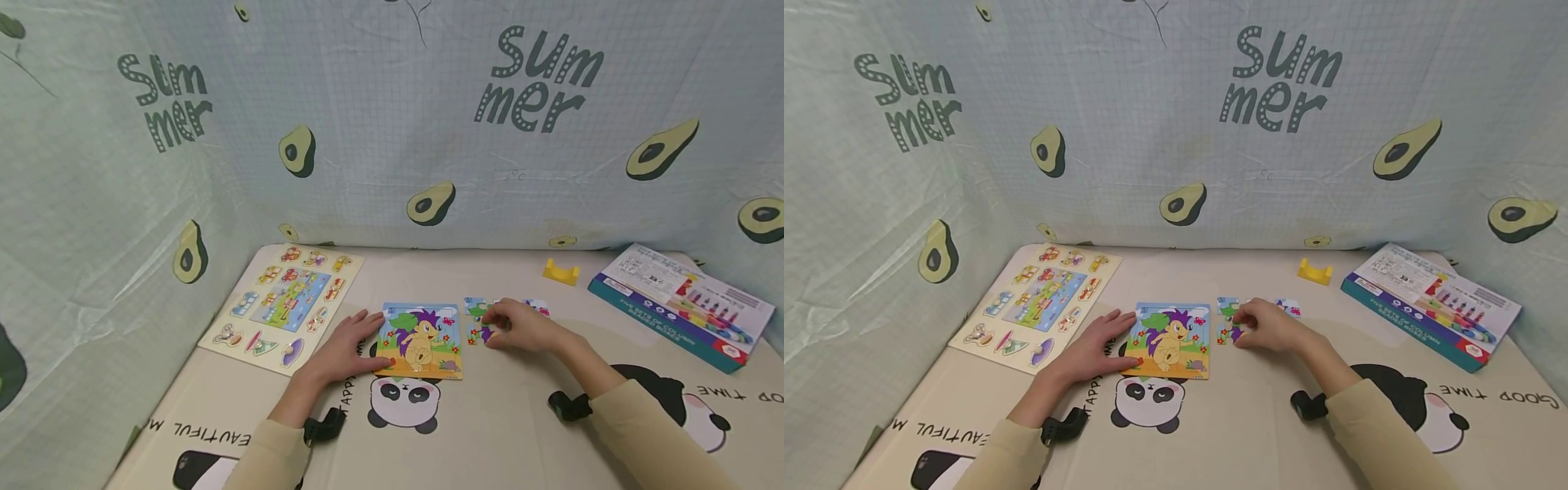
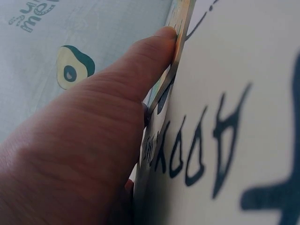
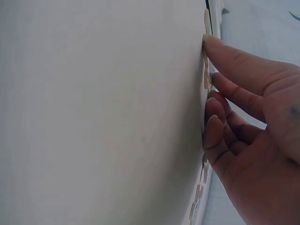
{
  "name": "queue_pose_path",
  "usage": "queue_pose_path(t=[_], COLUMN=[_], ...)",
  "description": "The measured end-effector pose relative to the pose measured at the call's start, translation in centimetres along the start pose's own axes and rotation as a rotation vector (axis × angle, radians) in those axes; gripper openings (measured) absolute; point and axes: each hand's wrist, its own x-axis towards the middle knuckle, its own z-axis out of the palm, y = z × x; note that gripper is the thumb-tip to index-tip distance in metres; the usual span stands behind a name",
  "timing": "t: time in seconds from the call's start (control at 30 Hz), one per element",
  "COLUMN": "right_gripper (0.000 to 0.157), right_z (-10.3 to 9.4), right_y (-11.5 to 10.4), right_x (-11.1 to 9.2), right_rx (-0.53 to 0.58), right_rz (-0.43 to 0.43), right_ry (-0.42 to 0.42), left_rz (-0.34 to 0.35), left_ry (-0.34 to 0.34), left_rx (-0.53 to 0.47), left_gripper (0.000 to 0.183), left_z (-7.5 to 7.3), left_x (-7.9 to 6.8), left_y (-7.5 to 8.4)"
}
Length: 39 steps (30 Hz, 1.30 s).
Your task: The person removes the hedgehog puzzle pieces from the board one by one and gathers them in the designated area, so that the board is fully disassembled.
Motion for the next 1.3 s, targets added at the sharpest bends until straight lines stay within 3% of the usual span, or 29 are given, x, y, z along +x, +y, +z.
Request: queue_pose_path(t=[0.43, 0.67, 1.3], right_gripper=[0.03, 0.037, 0.047], right_z=[-0.1, -0.5, 0.6], right_y=[-0.3, -0.7, -5.4], right_x=[-0.1, 0.0, 3.5], right_rx=[-0.001, 0.013, 0.11], right_rz=[-0.006, 0.021, -0.031], right_ry=[0.008, 0.015, 0.035], left_rz=[0.008, 0.003, 0.01], left_ry=[0.002, 0.0, 0.003], left_rx=[-0.004, -0.002, 0.003], left_gripper=[0.087, 0.087, 0.087], left_z=[0.0, 0.0, 0.1], left_x=[0.0, 0.0, 0.1], left_y=[0.0, 0.0, -0.2])
